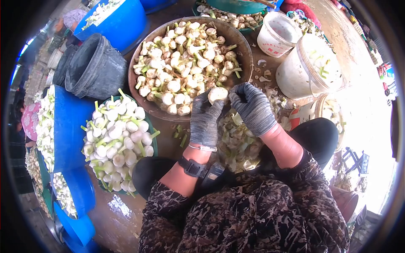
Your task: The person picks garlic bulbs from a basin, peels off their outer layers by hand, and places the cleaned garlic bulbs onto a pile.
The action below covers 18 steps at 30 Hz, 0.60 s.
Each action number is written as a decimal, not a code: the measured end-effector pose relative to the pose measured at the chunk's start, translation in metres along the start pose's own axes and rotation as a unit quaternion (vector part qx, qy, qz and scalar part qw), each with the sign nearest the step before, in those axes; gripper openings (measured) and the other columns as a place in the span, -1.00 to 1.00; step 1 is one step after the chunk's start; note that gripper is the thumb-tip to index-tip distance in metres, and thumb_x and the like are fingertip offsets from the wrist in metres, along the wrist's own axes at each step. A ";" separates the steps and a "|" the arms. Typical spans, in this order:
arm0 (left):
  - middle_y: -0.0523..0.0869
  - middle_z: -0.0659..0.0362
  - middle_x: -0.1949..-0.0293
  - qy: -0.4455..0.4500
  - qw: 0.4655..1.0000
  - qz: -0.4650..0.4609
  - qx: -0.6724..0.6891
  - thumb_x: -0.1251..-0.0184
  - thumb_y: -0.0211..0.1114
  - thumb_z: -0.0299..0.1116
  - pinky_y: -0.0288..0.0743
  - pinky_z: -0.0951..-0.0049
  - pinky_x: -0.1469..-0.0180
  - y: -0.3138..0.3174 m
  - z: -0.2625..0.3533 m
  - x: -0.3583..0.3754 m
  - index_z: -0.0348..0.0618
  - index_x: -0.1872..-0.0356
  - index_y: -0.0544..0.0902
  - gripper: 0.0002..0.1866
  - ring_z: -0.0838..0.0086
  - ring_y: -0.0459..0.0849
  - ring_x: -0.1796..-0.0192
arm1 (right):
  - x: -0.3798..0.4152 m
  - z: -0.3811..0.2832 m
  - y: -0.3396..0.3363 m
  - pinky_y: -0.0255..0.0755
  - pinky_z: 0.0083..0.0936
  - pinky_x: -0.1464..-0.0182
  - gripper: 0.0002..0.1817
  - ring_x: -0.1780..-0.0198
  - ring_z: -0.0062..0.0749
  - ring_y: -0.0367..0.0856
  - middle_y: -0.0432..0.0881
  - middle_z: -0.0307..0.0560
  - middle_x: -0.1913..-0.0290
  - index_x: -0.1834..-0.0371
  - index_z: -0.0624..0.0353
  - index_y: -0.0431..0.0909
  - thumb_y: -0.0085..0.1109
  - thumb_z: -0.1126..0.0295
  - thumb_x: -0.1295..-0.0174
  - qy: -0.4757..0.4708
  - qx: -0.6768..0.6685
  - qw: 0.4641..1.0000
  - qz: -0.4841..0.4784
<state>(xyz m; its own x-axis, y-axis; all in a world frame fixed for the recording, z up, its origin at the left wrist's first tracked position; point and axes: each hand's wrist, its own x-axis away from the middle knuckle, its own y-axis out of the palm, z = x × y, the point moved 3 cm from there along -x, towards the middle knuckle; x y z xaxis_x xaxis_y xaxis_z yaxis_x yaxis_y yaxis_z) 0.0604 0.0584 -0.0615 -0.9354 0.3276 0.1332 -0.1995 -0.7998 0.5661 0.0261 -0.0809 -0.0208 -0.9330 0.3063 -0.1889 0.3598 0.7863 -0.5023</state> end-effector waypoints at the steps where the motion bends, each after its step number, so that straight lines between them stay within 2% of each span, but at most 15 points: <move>1: 0.63 0.19 -0.01 0.002 1.000 0.005 0.017 -0.37 0.23 -0.53 0.47 0.58 -0.09 0.001 0.002 -0.001 -0.23 -0.16 0.47 -0.64 0.59 0.57 -0.02 | 0.003 -0.002 0.000 0.51 -0.47 0.25 -0.92 0.37 -0.38 0.62 0.66 -0.03 0.38 0.26 0.27 0.55 0.23 0.51 -0.24 -0.002 0.000 1.000 0.000; 3: 0.63 0.19 -0.01 0.002 1.000 0.016 0.001 -0.37 0.24 -0.53 0.47 0.57 -0.09 0.003 0.003 0.002 -0.23 -0.16 0.46 -0.64 0.59 0.57 -0.02 | 0.008 -0.008 -0.001 0.52 -0.25 0.27 -0.85 0.34 -0.01 0.65 0.65 0.10 0.38 0.30 0.20 0.57 0.29 0.37 -0.18 -0.043 0.037 0.998 0.033; 5: 0.63 0.19 -0.01 0.000 0.999 0.030 -0.015 -0.36 0.24 -0.53 0.47 0.56 -0.09 0.004 0.005 0.004 -0.23 -0.16 0.46 -0.63 0.58 0.57 -0.01 | 0.010 -0.010 0.002 0.52 -0.24 0.26 -0.85 0.32 -0.01 0.64 0.64 0.09 0.37 0.31 0.18 0.56 0.29 0.36 -0.18 -0.042 0.051 0.997 0.045; 7: 0.62 0.19 0.00 0.013 0.998 0.037 -0.051 -0.35 0.25 -0.54 0.48 0.55 -0.09 0.004 0.006 0.005 -0.23 -0.15 0.45 -0.63 0.58 0.57 -0.01 | 0.010 -0.014 0.004 0.51 -0.39 0.29 -0.89 0.40 -0.16 0.63 0.62 0.03 0.41 0.30 0.21 0.54 0.28 0.48 -0.18 -0.072 0.104 0.990 0.064; 8: 0.62 0.19 0.00 0.012 0.998 0.037 -0.052 -0.35 0.25 -0.54 0.48 0.55 -0.09 0.004 0.004 0.004 -0.23 -0.15 0.45 -0.63 0.58 0.57 -0.01 | 0.010 -0.015 0.005 0.51 -0.39 0.29 -0.89 0.40 -0.16 0.63 0.62 0.03 0.41 0.30 0.21 0.54 0.28 0.48 -0.18 -0.071 0.103 0.990 0.064; 10: 0.62 0.19 0.01 0.034 0.994 0.038 -0.101 -0.35 0.25 -0.56 0.50 0.55 -0.08 0.002 0.003 0.003 -0.25 -0.13 0.45 -0.64 0.58 0.57 -0.01 | 0.006 -0.015 0.007 0.50 -0.22 0.26 -0.88 0.34 0.01 0.61 0.60 0.06 0.43 0.38 0.18 0.52 0.27 0.43 -0.10 -0.071 0.136 0.986 0.068; 13: 0.61 0.18 0.00 0.030 0.995 0.037 -0.092 -0.34 0.24 -0.58 0.50 0.54 -0.07 0.002 0.002 0.002 -0.25 -0.13 0.45 -0.65 0.57 0.56 0.00 | 0.004 -0.015 0.009 0.49 -0.32 0.35 -0.89 0.42 0.02 0.56 0.58 0.09 0.44 0.34 0.19 0.50 0.22 0.54 -0.09 -0.092 0.133 0.984 0.072; 14: 0.61 0.15 -0.02 0.007 0.998 0.022 -0.057 -0.36 0.23 -0.56 0.51 0.50 -0.11 0.002 0.004 0.004 -0.24 -0.14 0.45 -0.64 0.53 0.58 -0.02 | 0.003 -0.013 0.010 0.47 -0.38 0.34 -0.90 0.48 -0.17 0.54 0.58 -0.01 0.47 0.32 0.21 0.48 0.21 0.53 -0.14 -0.094 0.147 0.982 0.071; 15: 0.61 0.15 -0.02 0.006 0.998 0.022 -0.057 -0.36 0.23 -0.56 0.51 0.50 -0.11 0.001 0.007 0.005 -0.24 -0.14 0.45 -0.64 0.53 0.58 -0.02 | 0.002 -0.012 0.010 0.47 -0.38 0.34 -0.90 0.48 -0.17 0.54 0.58 -0.01 0.47 0.32 0.21 0.48 0.21 0.53 -0.14 -0.093 0.147 0.982 0.071; 17: 0.60 0.12 -0.05 -0.021 0.993 -0.065 0.097 -0.37 0.21 -0.55 0.53 0.42 -0.16 0.005 0.011 0.006 -0.21 -0.17 0.43 -0.63 0.46 0.60 -0.05 | -0.003 -0.002 0.007 0.46 -0.25 0.29 -0.86 0.43 0.02 0.55 0.58 0.10 0.49 0.38 0.25 0.47 0.21 0.42 -0.15 0.018 -0.018 0.999 0.022; 18: 0.58 0.09 -0.09 0.060 0.992 -0.102 -0.033 -0.43 0.16 -0.47 0.54 0.27 -0.20 0.003 0.012 0.008 -0.19 -0.23 0.39 -0.62 0.38 0.61 -0.08 | -0.007 0.008 0.004 0.46 -0.27 0.29 -0.85 0.45 0.03 0.53 0.59 0.12 0.49 0.35 0.27 0.48 0.18 0.41 -0.20 0.029 -0.049 0.998 0.037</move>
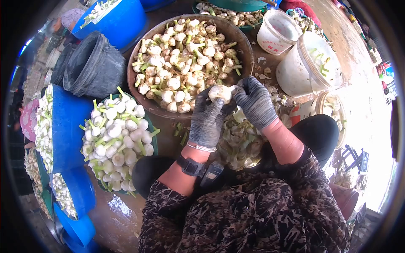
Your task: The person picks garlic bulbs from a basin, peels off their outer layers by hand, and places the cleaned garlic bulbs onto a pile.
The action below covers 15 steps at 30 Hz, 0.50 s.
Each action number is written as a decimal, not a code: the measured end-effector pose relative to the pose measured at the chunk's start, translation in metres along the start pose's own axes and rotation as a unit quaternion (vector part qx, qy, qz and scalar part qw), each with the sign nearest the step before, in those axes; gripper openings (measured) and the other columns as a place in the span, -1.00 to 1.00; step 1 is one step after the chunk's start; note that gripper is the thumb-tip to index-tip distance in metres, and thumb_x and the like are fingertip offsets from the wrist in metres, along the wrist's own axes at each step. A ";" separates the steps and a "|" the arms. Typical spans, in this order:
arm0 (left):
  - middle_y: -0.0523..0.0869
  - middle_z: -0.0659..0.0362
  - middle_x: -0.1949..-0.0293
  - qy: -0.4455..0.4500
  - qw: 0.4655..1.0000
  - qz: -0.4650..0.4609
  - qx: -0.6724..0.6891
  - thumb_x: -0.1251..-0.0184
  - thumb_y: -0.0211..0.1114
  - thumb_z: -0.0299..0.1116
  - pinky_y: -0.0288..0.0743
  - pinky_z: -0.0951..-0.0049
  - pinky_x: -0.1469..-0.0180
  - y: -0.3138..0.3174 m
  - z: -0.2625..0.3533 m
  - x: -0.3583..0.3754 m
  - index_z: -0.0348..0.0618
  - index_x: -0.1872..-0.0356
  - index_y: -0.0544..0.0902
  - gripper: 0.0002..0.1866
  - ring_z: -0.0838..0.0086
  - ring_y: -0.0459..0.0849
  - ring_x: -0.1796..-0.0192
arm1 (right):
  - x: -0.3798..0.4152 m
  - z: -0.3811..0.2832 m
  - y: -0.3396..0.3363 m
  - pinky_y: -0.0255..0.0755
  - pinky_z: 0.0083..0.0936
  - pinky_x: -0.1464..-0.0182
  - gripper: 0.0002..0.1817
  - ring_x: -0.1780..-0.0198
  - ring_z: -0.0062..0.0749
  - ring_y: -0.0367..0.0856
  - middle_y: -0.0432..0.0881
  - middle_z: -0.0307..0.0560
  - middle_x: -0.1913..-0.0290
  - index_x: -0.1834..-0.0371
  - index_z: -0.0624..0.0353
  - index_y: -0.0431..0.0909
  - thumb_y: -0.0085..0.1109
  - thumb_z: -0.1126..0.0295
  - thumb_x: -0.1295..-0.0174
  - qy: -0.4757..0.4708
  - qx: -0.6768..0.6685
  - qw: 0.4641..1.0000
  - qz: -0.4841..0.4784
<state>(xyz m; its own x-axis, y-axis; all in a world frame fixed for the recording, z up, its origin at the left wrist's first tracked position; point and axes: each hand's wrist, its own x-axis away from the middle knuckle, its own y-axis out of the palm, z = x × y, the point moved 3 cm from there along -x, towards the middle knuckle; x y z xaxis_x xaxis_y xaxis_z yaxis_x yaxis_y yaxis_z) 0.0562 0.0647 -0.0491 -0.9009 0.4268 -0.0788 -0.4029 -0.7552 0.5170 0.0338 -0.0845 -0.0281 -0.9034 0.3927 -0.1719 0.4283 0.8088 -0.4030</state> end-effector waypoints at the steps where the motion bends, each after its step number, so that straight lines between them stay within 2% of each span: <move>1: 0.58 0.09 -0.09 0.000 1.000 -0.002 0.002 -0.43 0.16 -0.47 0.54 0.27 -0.20 -0.002 0.001 0.000 -0.19 -0.23 0.39 -0.62 0.38 0.61 -0.08 | -0.008 0.022 -0.008 0.49 -0.26 0.26 -0.85 0.39 0.05 0.59 0.63 0.13 0.44 0.31 0.26 0.51 0.18 0.39 -0.22 0.015 0.017 1.000 0.019; 2: 0.60 0.07 -0.04 -0.072 0.988 -0.013 0.135 -0.45 0.13 -0.42 0.52 0.15 -0.20 -0.004 -0.002 0.000 -0.13 -0.25 0.40 -0.62 0.32 0.63 -0.05 | -0.019 0.034 -0.020 0.50 -0.24 0.23 -0.84 0.35 0.05 0.62 0.64 0.15 0.41 0.30 0.26 0.52 0.18 0.37 -0.23 0.016 0.123 0.992 0.034; 3: 0.63 0.06 0.01 -0.141 0.954 -0.023 0.264 -0.48 0.11 -0.37 0.50 0.02 -0.20 -0.004 -0.004 0.000 -0.06 -0.28 0.42 -0.62 0.27 0.65 -0.01 | -0.025 0.042 -0.031 0.51 -0.21 0.21 -0.83 0.31 0.05 0.65 0.66 0.16 0.39 0.29 0.25 0.53 0.18 0.35 -0.24 0.015 0.227 0.973 0.048; 5: 0.63 0.06 0.04 -0.142 0.954 -0.026 0.264 -0.50 0.08 -0.29 0.50 -0.04 -0.17 -0.008 -0.003 -0.003 -0.05 -0.29 0.41 -0.61 0.28 0.66 0.04 | -0.027 0.050 -0.046 0.52 -0.16 0.14 -0.80 0.20 0.05 0.67 0.68 0.17 0.26 0.22 0.23 0.57 0.20 0.31 -0.26 0.013 0.275 0.959 0.072; 6: 0.64 0.07 0.05 -0.169 0.940 -0.018 0.296 -0.50 0.07 -0.28 0.51 -0.03 -0.15 -0.010 -0.005 -0.004 -0.03 -0.30 0.40 -0.60 0.30 0.66 0.07 | -0.021 0.053 -0.047 0.50 -0.15 0.06 -0.80 0.09 0.05 0.64 0.68 0.14 0.13 0.15 0.20 0.60 0.21 0.34 -0.25 -0.031 0.202 0.975 0.088; 7: 0.64 0.08 0.06 -0.198 0.924 -0.009 0.327 -0.50 0.07 -0.27 0.51 -0.02 -0.14 -0.011 -0.006 -0.003 -0.01 -0.32 0.40 -0.59 0.32 0.66 0.10 | -0.013 0.038 -0.047 0.50 -0.15 0.06 -0.80 0.09 0.05 0.64 0.68 0.14 0.13 0.15 0.20 0.60 0.21 0.34 -0.25 -0.030 0.203 0.975 0.086; 8: 0.57 0.14 0.02 -0.197 0.935 -0.020 0.294 -0.52 0.07 -0.30 0.58 0.29 -0.06 -0.014 -0.011 -0.005 -0.13 -0.34 0.35 -0.57 0.45 0.60 0.04 | -0.005 0.004 -0.044 0.48 -0.16 0.03 -0.79 0.08 0.03 0.63 0.67 0.10 0.12 0.13 0.18 0.61 0.23 0.35 -0.22 -0.102 0.179 0.977 0.056; 9: 0.57 0.14 0.02 -0.200 0.935 -0.021 0.293 -0.52 0.07 -0.30 0.58 0.29 -0.06 -0.010 -0.010 -0.004 -0.13 -0.34 0.35 -0.57 0.45 0.60 0.04 | 0.002 -0.024 -0.041 0.47 -0.17 0.00 -0.78 0.06 0.01 0.62 0.67 0.07 0.12 0.11 0.16 0.62 0.25 0.37 -0.19 -0.173 0.153 0.973 0.028; 11: 0.58 0.17 0.03 -0.200 0.941 -0.018 0.272 -0.52 0.08 -0.25 0.57 0.40 -0.01 0.003 -0.002 -0.003 -0.15 -0.33 0.37 -0.56 0.46 0.60 0.06 | 0.014 -0.049 -0.035 0.45 -0.20 0.00 -0.77 0.14 -0.03 0.61 0.67 0.00 0.21 0.13 0.14 0.63 0.29 0.39 -0.13 -0.243 0.215 0.946 -0.006; 12: 0.58 0.22 0.01 -0.193 0.948 -0.030 0.252 -0.49 0.15 -0.20 0.55 0.47 -0.02 0.012 0.004 -0.001 -0.16 -0.33 0.38 -0.52 0.50 0.59 0.05 | 0.017 -0.050 -0.031 0.44 -0.22 0.03 -0.80 0.22 -0.04 0.59 0.65 -0.03 0.28 0.20 0.13 0.63 0.30 0.39 -0.09 -0.291 0.226 0.930 0.000; 13: 0.58 0.22 0.01 -0.193 0.948 -0.029 0.250 -0.49 0.15 -0.20 0.55 0.47 -0.02 0.012 0.004 0.000 -0.16 -0.33 0.38 -0.52 0.50 0.59 0.05 | 0.019 -0.049 -0.030 0.44 -0.22 0.03 -0.80 0.22 -0.04 0.59 0.65 -0.03 0.28 0.20 0.13 0.63 0.30 0.39 -0.09 -0.291 0.225 0.930 0.001; 15: 0.59 0.26 -0.04 -0.174 0.977 -0.078 0.094 -0.43 0.24 -0.19 0.52 0.50 -0.08 0.011 0.004 0.002 -0.14 -0.33 0.40 -0.48 0.56 0.57 -0.02 | 0.023 -0.047 -0.028 0.45 -0.20 0.07 -0.84 0.24 -0.03 0.58 0.64 -0.03 0.32 0.28 0.13 0.61 0.29 0.40 -0.06 -0.295 0.256 0.920 0.022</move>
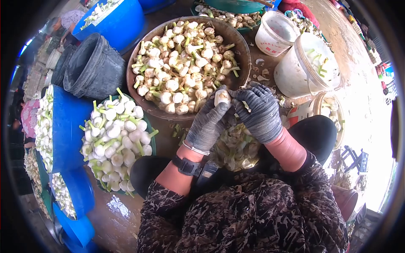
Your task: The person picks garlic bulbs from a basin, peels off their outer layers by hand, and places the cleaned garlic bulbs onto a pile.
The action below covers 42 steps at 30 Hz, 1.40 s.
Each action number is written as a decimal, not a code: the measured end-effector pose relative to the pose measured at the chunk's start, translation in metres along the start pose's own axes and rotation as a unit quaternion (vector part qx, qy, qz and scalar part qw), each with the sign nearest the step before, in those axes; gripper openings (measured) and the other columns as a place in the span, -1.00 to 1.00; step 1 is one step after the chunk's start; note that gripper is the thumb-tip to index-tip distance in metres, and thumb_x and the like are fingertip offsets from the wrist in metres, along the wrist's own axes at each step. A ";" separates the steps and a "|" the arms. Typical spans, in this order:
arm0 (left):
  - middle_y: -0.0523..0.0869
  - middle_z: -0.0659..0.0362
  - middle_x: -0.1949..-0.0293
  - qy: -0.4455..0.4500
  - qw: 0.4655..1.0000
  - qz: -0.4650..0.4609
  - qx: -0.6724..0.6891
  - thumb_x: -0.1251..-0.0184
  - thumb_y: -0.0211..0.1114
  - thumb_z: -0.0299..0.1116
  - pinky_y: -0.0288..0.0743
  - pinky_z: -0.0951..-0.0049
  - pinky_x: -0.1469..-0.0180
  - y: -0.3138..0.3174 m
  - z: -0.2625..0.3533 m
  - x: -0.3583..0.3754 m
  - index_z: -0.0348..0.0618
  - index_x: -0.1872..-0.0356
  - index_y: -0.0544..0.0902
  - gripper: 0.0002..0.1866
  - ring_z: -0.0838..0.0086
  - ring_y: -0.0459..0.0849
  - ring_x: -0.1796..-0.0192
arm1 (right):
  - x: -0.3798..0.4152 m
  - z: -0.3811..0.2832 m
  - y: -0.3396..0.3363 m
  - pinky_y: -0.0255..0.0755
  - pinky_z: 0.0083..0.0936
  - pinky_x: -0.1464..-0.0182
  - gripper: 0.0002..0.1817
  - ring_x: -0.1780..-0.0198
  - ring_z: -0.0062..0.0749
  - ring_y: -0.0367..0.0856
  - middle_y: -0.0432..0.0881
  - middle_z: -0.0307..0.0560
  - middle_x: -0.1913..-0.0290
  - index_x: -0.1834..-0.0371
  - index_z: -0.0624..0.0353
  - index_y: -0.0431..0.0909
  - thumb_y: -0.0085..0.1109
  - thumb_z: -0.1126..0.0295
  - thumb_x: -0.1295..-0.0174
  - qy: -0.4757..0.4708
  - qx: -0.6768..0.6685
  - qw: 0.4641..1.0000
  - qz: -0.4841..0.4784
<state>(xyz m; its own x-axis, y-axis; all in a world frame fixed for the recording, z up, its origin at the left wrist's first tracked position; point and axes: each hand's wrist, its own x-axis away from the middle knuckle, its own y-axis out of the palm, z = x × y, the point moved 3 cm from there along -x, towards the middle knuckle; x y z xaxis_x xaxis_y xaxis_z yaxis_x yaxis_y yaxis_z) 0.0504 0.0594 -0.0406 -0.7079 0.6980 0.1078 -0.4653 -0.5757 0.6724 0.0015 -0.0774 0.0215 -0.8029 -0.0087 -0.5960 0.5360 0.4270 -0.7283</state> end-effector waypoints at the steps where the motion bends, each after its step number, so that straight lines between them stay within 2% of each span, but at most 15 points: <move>1: 0.59 0.30 -0.07 -0.013 0.998 0.040 -0.048 -0.39 0.30 -0.22 0.51 0.56 -0.10 -0.003 -0.003 0.002 -0.14 -0.33 0.40 -0.45 0.63 0.56 -0.06 | 0.001 0.000 0.000 0.45 -0.20 0.10 -0.88 0.26 -0.04 0.58 0.62 -0.02 0.36 0.35 0.12 0.59 0.28 0.42 -0.04 -0.002 0.004 1.000 0.001; 8: 0.59 0.34 -0.05 -0.086 0.995 -0.010 -0.049 -0.36 0.33 -0.22 0.49 0.54 -0.10 -0.002 -0.009 0.002 -0.07 -0.31 0.46 -0.48 0.64 0.54 -0.07 | 0.009 0.002 -0.005 0.48 -0.29 0.15 -0.83 0.25 -0.05 0.63 0.66 -0.01 0.32 0.32 0.14 0.59 0.32 0.50 0.00 0.044 0.018 0.997 -0.055; 11: 0.57 0.28 -0.10 -0.022 0.983 -0.051 -0.172 -0.33 0.29 -0.29 0.43 0.52 -0.18 -0.001 -0.004 0.006 -0.10 -0.34 0.40 -0.44 0.60 0.51 -0.11 | 0.018 0.021 0.006 0.47 -0.55 0.29 -0.90 0.39 -0.52 0.57 0.66 -0.09 0.38 0.27 0.27 0.56 0.21 0.46 -0.24 0.246 -0.190 0.948 -0.071; 14: 0.53 0.20 -0.16 0.013 0.961 -0.091 -0.262 -0.28 0.25 -0.35 0.39 0.47 -0.24 0.000 -0.001 0.004 -0.15 -0.38 0.33 -0.38 0.53 0.50 -0.14 | 0.021 0.035 0.014 0.52 -0.38 0.27 -0.82 0.37 -0.10 0.66 0.65 0.10 0.38 0.24 0.26 0.57 0.28 0.41 -0.16 0.385 -0.365 0.843 -0.084; 19: 0.52 0.15 -0.18 -0.002 0.948 -0.043 -0.314 -0.30 0.27 -0.38 0.40 0.43 -0.25 0.006 0.003 0.002 -0.18 -0.37 0.33 -0.40 0.50 0.49 -0.18 | 0.018 0.012 0.004 0.52 -0.32 0.27 -0.84 0.36 0.00 0.63 0.62 0.10 0.39 0.22 0.26 0.52 0.18 0.42 -0.20 0.102 -0.098 0.990 -0.002; 22: 0.50 0.10 -0.22 -0.068 0.938 0.010 -0.341 -0.29 0.23 -0.44 0.38 0.42 -0.28 0.006 -0.004 0.003 -0.20 -0.34 0.34 -0.42 0.46 0.49 -0.23 | 0.023 0.025 0.019 0.46 -0.45 0.32 -0.93 0.44 -0.40 0.50 0.57 -0.04 0.44 0.24 0.24 0.51 0.07 0.48 -0.32 0.239 -0.182 0.952 -0.063; 24: 0.51 0.14 -0.21 0.201 0.835 -0.031 -0.512 -0.24 0.16 -0.59 0.33 0.38 -0.32 0.022 0.006 0.004 -0.23 -0.33 0.35 -0.42 0.46 0.45 -0.24 | 0.025 0.046 0.030 0.45 -0.48 0.27 -0.88 0.42 -0.41 0.51 0.58 -0.02 0.41 0.18 0.25 0.52 0.08 0.42 -0.33 0.284 -0.219 0.931 -0.070; 28: 0.46 0.05 -0.29 0.164 0.903 -0.038 -0.396 -0.31 0.08 -0.46 0.43 0.31 -0.27 0.005 -0.001 0.003 -0.26 -0.38 0.28 -0.43 0.28 0.49 -0.27 | 0.034 0.068 0.041 0.48 -0.43 0.11 -0.77 0.27 -0.31 0.59 0.64 0.00 0.26 0.02 0.26 0.53 0.07 0.41 -0.31 0.387 -0.300 0.837 -0.243; 30: 0.59 -0.02 -0.11 0.045 0.995 0.014 -0.091 -0.46 0.06 -0.21 0.64 0.42 0.32 0.006 -0.009 -0.002 -0.22 -0.29 0.37 -0.53 0.35 0.67 0.16 | 0.048 0.073 0.051 0.48 -0.43 0.06 -0.74 0.21 -0.09 0.66 0.70 0.16 0.25 0.06 0.23 0.63 0.06 0.31 -0.40 -0.084 -0.138 0.967 -0.196; 31: 0.62 0.01 -0.03 -0.008 0.998 0.042 -0.046 -0.45 0.06 -0.17 0.60 0.44 0.38 0.002 -0.009 -0.005 -0.20 -0.24 0.40 -0.55 0.38 0.65 0.26 | 0.063 0.082 0.071 0.49 -0.35 0.09 -0.78 0.19 -0.04 0.66 0.68 0.20 0.26 0.11 0.24 0.62 0.06 0.35 -0.36 0.169 -0.223 0.911 -0.303; 32: 0.65 0.03 0.04 -0.061 0.996 0.068 0.001 -0.45 0.05 -0.14 0.57 0.46 0.44 -0.004 -0.008 -0.008 -0.19 -0.19 0.44 -0.57 0.42 0.63 0.37 | 0.071 0.066 0.072 0.49 -0.26 0.12 -0.81 0.21 -0.01 0.65 0.66 0.23 0.31 0.19 0.22 0.62 0.07 0.37 -0.30 -0.073 -0.058 0.955 -0.282; 33: 0.67 0.09 0.12 -0.038 0.994 0.094 0.035 -0.45 0.05 -0.10 0.46 0.50 0.52 -0.009 -0.009 -0.010 -0.13 -0.12 0.47 -0.61 0.47 0.55 0.48 | 0.067 0.046 0.058 0.49 -0.22 0.14 -0.79 0.25 0.06 0.64 0.66 0.22 0.33 0.24 0.23 0.61 0.09 0.33 -0.23 0.224 -0.200 0.890 -0.342; 35: 0.67 0.13 0.16 -0.015 0.990 0.134 0.045 -0.46 0.05 -0.06 0.40 0.47 0.50 -0.018 -0.011 -0.014 -0.08 -0.09 0.49 -0.62 0.52 0.49 0.49 | 0.079 0.039 0.055 0.49 -0.16 0.05 -0.67 0.17 0.12 0.65 0.68 0.20 0.29 0.17 0.28 0.59 0.18 0.21 -0.19 0.215 -0.129 0.873 -0.418; 38: 0.64 0.14 0.14 0.056 0.984 0.092 -0.144 -0.45 0.10 0.03 0.50 0.40 0.43 -0.020 -0.011 -0.014 -0.16 -0.22 0.45 -0.48 0.51 0.54 0.42 | 0.078 0.048 0.036 0.43 -0.19 -0.16 -0.27 -0.12 0.10 0.57 0.57 0.30 -0.09 -0.23 0.33 0.37 0.36 0.01 -0.15 0.237 -0.237 0.913 -0.234; 42: 0.64 0.12 0.13 0.092 0.909 0.044 -0.405 -0.45 0.17 -0.09 0.57 0.51 0.30 0.010 -0.031 -0.006 -0.21 -0.23 0.42 -0.51 0.52 0.62 0.33 | 0.055 0.040 0.008 0.46 -0.33 -0.11 -0.62 0.00 -0.24 0.60 0.64 0.07 0.05 -0.06 0.25 0.51 0.23 0.21 -0.34 0.202 -0.455 0.867 -0.024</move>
<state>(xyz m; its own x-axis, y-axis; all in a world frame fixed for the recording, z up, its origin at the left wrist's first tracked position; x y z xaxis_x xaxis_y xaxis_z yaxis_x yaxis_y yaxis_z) 0.0334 0.0359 -0.0576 -0.8030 0.5946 -0.0399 -0.5889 -0.8019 -0.1006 -0.0286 -0.1103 -0.0305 -0.9432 0.1928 -0.2704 0.2192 0.9731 -0.0705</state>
